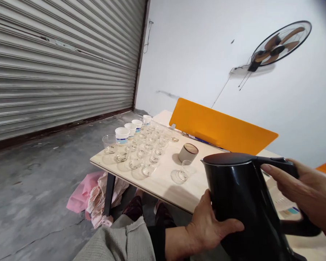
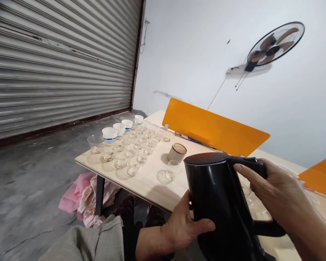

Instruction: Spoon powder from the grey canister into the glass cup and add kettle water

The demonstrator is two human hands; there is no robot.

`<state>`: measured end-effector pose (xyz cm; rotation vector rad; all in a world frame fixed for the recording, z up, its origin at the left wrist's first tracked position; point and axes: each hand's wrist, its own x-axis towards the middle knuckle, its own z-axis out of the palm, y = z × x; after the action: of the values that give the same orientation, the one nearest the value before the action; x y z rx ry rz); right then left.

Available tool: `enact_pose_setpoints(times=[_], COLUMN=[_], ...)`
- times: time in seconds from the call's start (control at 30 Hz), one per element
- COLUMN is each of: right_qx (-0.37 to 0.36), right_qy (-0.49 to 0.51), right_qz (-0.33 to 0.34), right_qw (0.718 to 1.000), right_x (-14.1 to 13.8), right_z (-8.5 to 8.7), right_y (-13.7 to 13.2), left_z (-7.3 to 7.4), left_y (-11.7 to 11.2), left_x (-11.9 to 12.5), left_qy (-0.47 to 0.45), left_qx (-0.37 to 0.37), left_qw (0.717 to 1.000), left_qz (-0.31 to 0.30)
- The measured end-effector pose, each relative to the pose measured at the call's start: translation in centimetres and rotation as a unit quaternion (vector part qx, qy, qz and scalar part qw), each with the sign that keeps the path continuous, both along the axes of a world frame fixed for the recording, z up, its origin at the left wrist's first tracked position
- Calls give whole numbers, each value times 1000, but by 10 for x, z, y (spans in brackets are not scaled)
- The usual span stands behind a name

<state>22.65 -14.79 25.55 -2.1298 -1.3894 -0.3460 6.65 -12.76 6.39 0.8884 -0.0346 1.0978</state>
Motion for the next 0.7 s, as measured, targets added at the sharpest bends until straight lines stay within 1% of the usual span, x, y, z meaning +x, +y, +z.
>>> enact_pose_setpoints(times=[0.1,0.27,0.4,0.5,0.7], right_qx=[-53,-85,-103,-111,-122], right_qy=[25,-3,-38,-39,-36], right_qz=[-33,-40,-22,-14,-20], right_qw=[998,996,994,993,992], right_x=[-8,-4,0,2,-1], right_z=[5,8,6,5,7], right_y=[9,26,35,40,51], left_z=[-2,-6,-5,-6,-11], left_y=[3,8,11,13,17], left_x=[1,4,2,2,8], left_qy=[-9,-9,-5,4,-17], left_qx=[-2,-22,-22,-24,-35], left_qw=[1000,1000,1000,999,999], left_qz=[6,5,17,21,10])
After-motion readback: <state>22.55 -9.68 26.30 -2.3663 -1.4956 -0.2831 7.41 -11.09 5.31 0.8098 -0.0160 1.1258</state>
